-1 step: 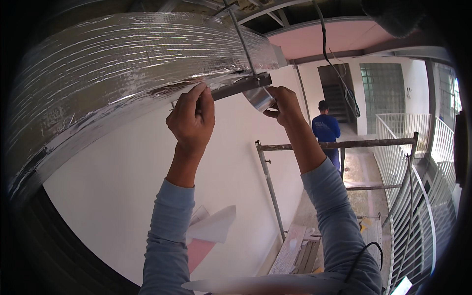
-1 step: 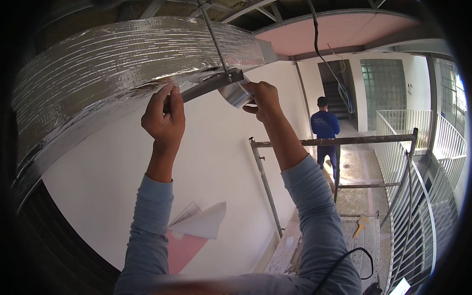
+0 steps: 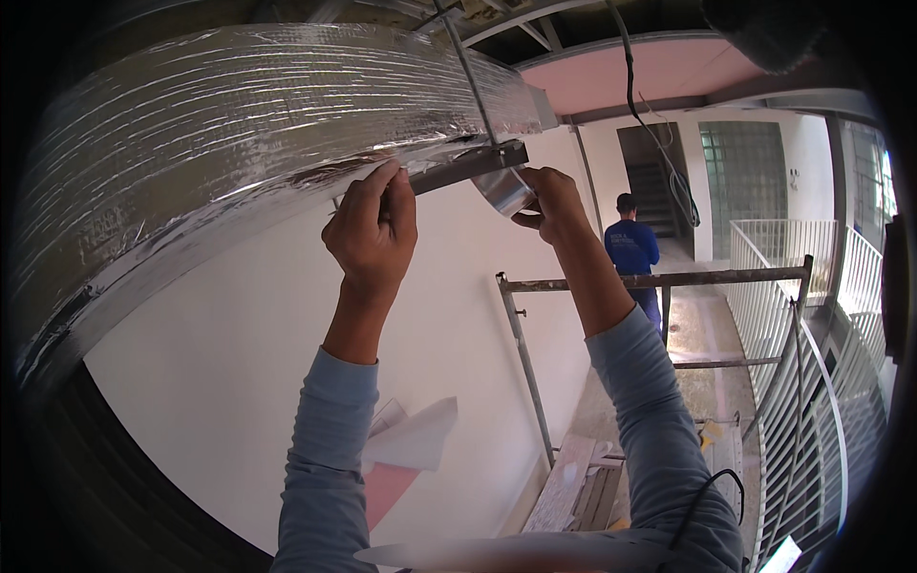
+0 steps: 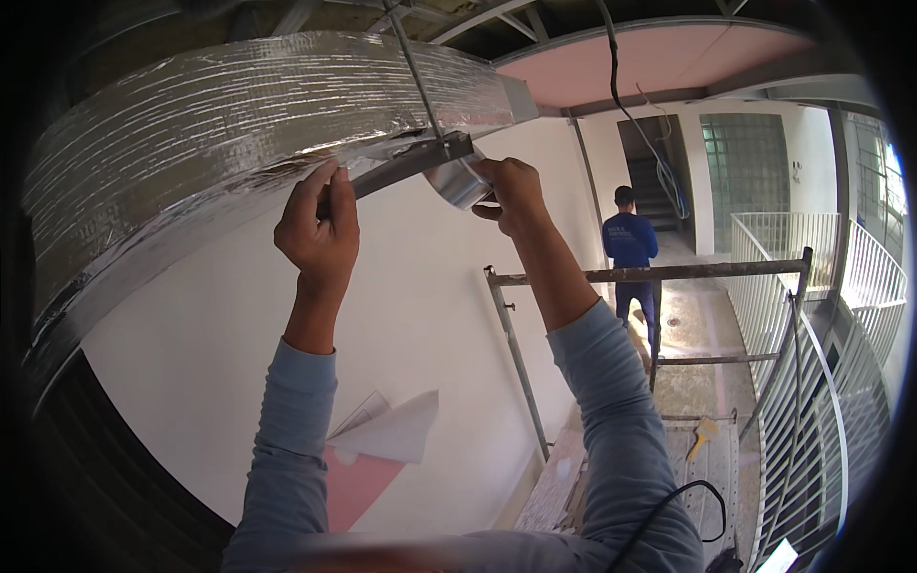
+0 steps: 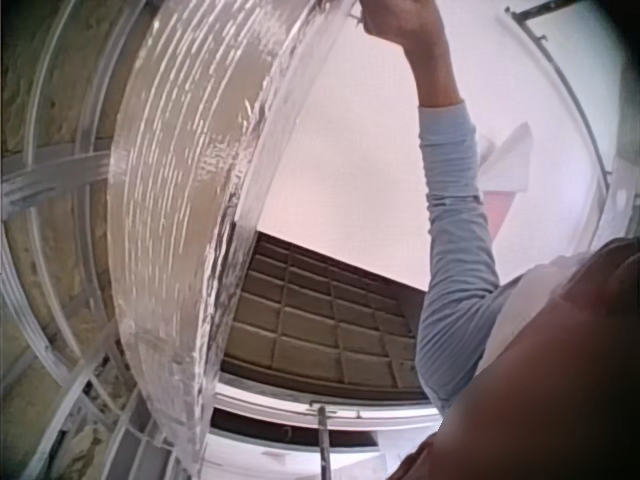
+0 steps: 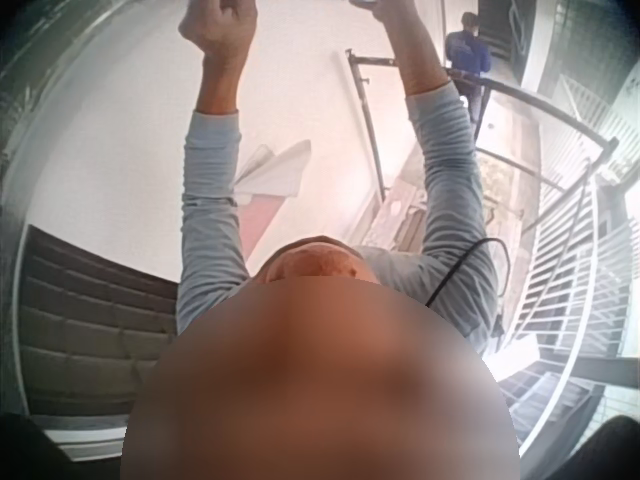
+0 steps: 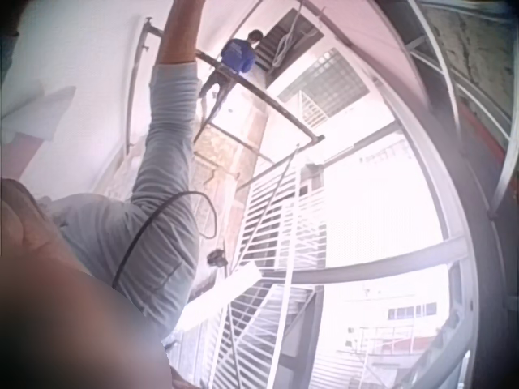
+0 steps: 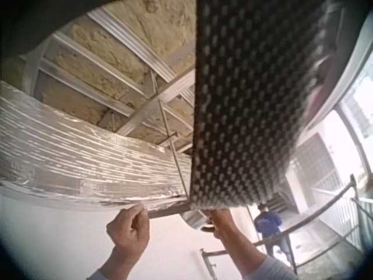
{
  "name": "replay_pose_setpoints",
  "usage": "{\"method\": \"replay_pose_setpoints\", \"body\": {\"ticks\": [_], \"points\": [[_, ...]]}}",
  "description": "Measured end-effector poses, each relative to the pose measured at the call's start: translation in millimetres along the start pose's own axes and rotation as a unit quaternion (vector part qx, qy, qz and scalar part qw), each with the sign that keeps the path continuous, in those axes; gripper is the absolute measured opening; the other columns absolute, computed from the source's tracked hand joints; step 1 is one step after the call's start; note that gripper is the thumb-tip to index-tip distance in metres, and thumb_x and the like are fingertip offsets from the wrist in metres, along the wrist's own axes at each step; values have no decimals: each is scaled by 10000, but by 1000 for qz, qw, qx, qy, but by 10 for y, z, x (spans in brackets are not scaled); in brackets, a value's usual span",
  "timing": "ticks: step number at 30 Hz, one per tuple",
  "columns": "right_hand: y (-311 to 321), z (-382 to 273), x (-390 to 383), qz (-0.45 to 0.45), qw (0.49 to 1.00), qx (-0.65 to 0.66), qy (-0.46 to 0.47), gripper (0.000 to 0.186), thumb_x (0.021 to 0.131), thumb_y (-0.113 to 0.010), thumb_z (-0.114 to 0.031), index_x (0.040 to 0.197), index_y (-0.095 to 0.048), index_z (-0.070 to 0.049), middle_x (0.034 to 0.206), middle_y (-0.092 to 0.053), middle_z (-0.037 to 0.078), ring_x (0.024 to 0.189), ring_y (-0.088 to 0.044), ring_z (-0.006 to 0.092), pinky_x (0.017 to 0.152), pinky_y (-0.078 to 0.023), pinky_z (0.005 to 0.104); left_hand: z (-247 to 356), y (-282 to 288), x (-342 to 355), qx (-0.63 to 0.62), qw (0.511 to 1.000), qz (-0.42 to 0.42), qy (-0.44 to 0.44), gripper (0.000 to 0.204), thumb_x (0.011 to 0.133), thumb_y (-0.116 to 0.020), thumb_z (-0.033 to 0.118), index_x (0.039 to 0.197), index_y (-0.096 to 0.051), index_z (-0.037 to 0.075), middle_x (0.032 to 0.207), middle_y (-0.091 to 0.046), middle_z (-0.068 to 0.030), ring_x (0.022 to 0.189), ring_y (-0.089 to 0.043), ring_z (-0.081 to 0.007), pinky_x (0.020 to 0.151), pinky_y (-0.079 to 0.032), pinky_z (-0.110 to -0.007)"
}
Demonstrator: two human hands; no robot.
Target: The person secures a metal bracket to a ceiling duct and then wraps the bracket and duct with silver duct tape. The person uses both hands to position the bracket and apply tape, smoothing it along the duct surface.
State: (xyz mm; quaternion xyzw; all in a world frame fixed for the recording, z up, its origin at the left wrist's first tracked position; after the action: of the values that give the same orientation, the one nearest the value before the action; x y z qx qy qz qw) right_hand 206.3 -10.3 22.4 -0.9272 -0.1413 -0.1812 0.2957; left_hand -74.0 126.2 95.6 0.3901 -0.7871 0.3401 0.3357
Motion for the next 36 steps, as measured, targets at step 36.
{"method": "replay_pose_setpoints", "body": {"ticks": [36], "points": [[-121, -243, -335, 15, 1000, 10, 18, 218, 923, -654, -186, 1106, -680, -72, 892, -670, 95, 830, -694, 252, 817, -609, 458, 95, 97, 217, 79, 990, -37, -110, 160, 886, -833, 123, 998, -744, 52, 756, -742, -17, 580, -666, -83, 517, -517, -216]]}}
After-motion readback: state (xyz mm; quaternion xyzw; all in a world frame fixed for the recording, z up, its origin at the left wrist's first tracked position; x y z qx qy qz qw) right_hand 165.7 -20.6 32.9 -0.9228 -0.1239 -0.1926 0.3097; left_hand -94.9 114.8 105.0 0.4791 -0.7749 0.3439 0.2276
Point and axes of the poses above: each hand's wrist, its own x-axis towards the middle knuckle, its own y-axis out of the back of the hand, z = x × y, the point moved 8 cm from there along x, towards the middle knuckle
